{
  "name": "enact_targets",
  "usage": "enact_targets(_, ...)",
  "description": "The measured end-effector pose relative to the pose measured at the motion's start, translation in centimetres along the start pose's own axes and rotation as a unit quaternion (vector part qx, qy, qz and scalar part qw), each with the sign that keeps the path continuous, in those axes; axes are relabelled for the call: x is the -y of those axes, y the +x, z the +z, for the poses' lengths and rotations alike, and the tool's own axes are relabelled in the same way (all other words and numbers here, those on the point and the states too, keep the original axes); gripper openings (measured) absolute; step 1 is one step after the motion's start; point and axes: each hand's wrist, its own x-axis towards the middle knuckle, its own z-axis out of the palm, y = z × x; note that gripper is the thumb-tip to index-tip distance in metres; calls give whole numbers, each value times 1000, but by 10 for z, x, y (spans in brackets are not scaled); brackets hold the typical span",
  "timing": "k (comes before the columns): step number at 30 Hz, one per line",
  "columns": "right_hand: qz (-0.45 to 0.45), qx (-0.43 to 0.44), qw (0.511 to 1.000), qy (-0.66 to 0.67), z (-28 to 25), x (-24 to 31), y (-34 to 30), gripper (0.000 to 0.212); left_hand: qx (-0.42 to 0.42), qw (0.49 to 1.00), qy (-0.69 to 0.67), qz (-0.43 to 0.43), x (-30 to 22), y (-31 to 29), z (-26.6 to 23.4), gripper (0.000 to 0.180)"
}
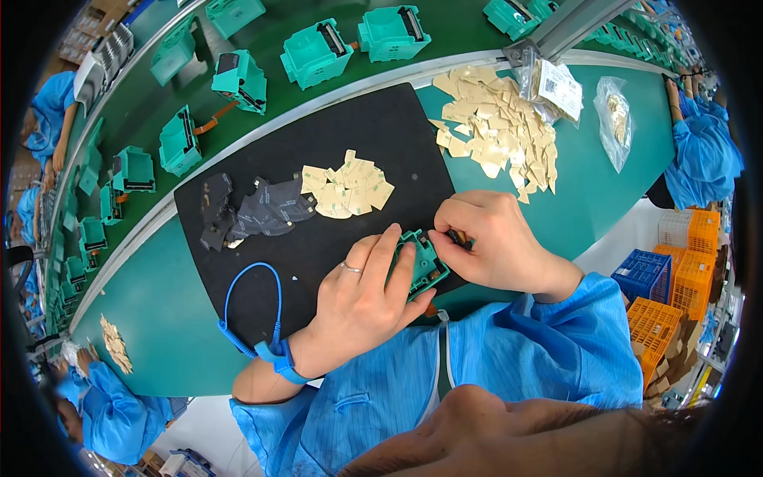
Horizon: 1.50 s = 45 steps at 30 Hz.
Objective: The recorder is assembling electronic components by placing stickers on green plastic housings on an assembly line.
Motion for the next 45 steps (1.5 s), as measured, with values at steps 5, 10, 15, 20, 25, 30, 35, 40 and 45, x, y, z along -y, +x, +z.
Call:
enact_targets(5,8,9,1000,3,0,-1,2,10,-4,1000,-3,4,1,1,0,46)
enact_targets(10,10,7,1000,1,1,-3,3,10,4,1000,0,6,2,2,1,46)
enact_targets(15,10,9,1000,-1,1,-5,3,10,12,1000,2,0,1,3,2,46)
enact_targets(20,15,12,1000,8,1,-8,3,11,19,1000,7,-2,1,4,2,47)
enact_targets(25,39,34,998,20,1,-13,4,12,28,1000,9,-6,2,5,3,48)
enact_targets(30,56,28,995,76,2,-17,3,12,19,1000,15,2,2,5,5,47)
enact_targets(35,55,38,995,75,2,-19,5,12,8,1000,19,5,2,6,5,48)
enact_targets(40,51,35,995,74,1,-22,4,12,63,998,7,-12,0,12,-1,51)
enact_targets(45,63,45,993,92,2,-26,4,12,44,999,20,-12,-3,7,5,51)
